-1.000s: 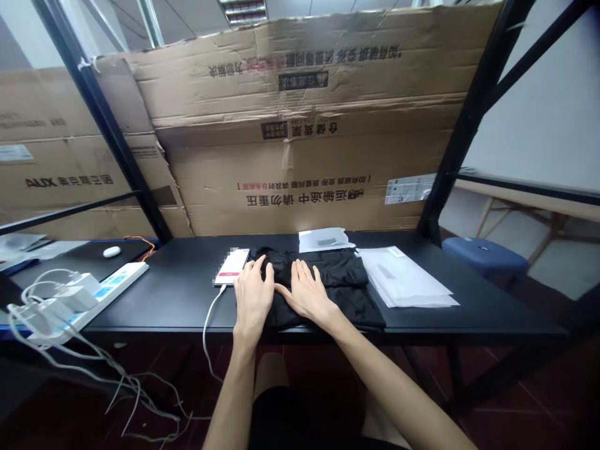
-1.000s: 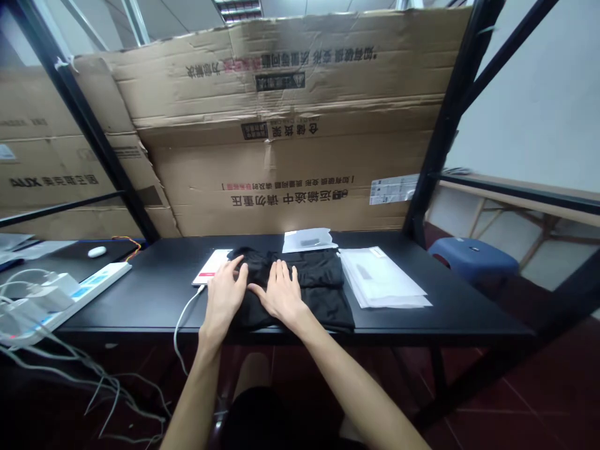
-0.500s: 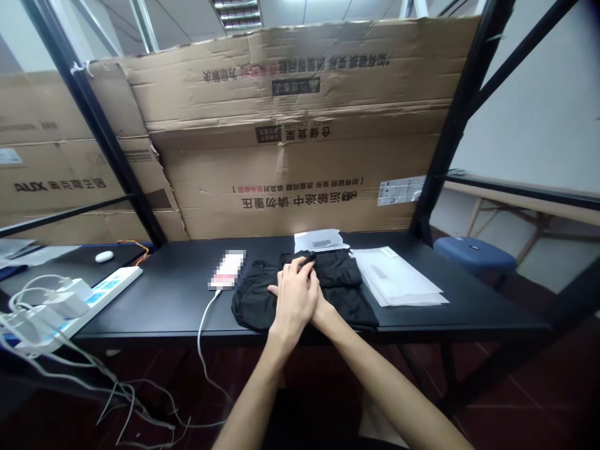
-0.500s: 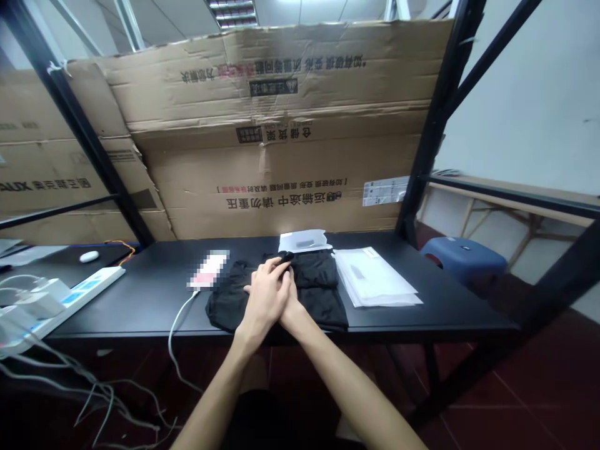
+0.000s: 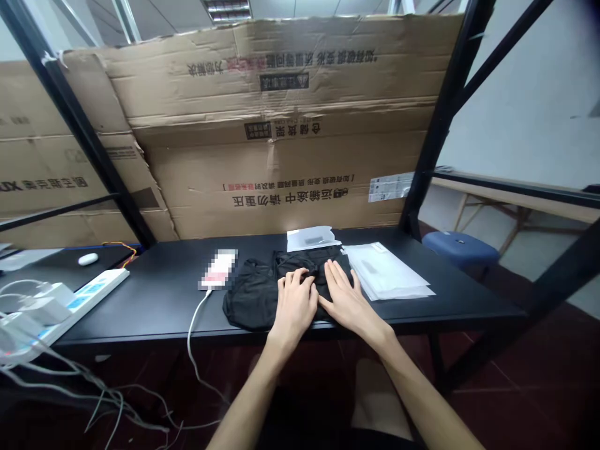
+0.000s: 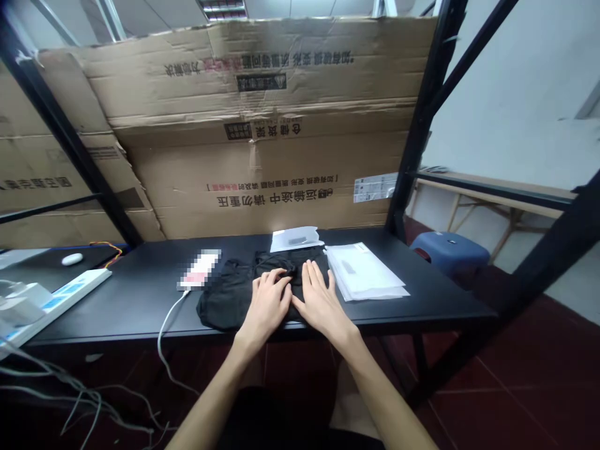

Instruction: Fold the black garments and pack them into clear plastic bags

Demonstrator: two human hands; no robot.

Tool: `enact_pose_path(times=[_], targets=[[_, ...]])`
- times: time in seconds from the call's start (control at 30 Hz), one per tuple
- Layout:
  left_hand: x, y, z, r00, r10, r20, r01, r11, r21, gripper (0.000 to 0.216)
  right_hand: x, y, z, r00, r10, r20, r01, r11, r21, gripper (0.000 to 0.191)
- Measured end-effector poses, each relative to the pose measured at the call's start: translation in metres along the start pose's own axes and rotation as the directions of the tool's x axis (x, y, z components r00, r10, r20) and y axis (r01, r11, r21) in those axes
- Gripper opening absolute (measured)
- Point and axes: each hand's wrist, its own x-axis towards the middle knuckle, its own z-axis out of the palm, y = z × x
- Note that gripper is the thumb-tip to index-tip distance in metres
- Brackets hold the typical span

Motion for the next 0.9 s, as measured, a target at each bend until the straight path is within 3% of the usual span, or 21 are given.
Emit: enact_pose_path(times=[0.1,0.23,0.3,0.37,0.43,0.5,0.67,0.8,0.9], targets=[[-0.004,0.001,0.000,1.000,-0.016,0.025,0.016,0.999,-0.034,0.033,-0.003,0.002,0.006,1.000,-0.009,-0.028,0.009,1.000,0.001,0.080],[0.000,-0.009,-0.020,1.000,-0.026,0.014,0.028,0.983,-0.180,0.030,-0.004,0.000,0.005,0.999,-0.006,-0.040,0.007,1.000,0.013,0.085],[0.005,-0.018,-0.033,0.993,-0.112,-0.032,0.103,0.975,-0.196,0.029,-0.004,-0.001,0.002,0.999,-0.001,-0.034,0.002,1.000,0.022,0.088],[0.010,-0.028,-0.043,0.959,-0.277,-0.063,0.270,0.957,-0.102,0.031,-0.004,-0.003,-0.001,1.000,0.007,-0.023,-0.007,1.000,0.023,0.090],[0.014,-0.037,-0.047,0.910,-0.412,-0.044,0.414,0.910,0.033,0.041,-0.005,-0.003,-0.002,1.000,0.014,-0.015,-0.014,1.000,0.019,0.089],[0.018,-0.043,-0.045,0.885,-0.466,0.005,0.463,0.879,0.114,0.054,-0.005,-0.004,-0.003,1.000,0.016,-0.014,-0.015,1.000,0.016,0.088],[0.029,-0.043,-0.028,0.869,-0.491,0.064,0.479,0.866,0.143,0.061,-0.005,-0.004,-0.004,1.000,0.014,0.008,-0.014,1.000,0.005,0.086],[0.036,-0.040,-0.025,0.872,-0.480,0.092,0.471,0.875,0.110,0.039,-0.005,-0.004,-0.004,1.000,0.021,0.004,-0.021,1.000,0.011,0.085],[0.036,-0.043,-0.037,0.873,-0.472,0.120,0.475,0.880,0.007,0.026,-0.006,-0.004,-0.006,1.000,0.023,-0.017,-0.022,0.999,0.027,0.082]])
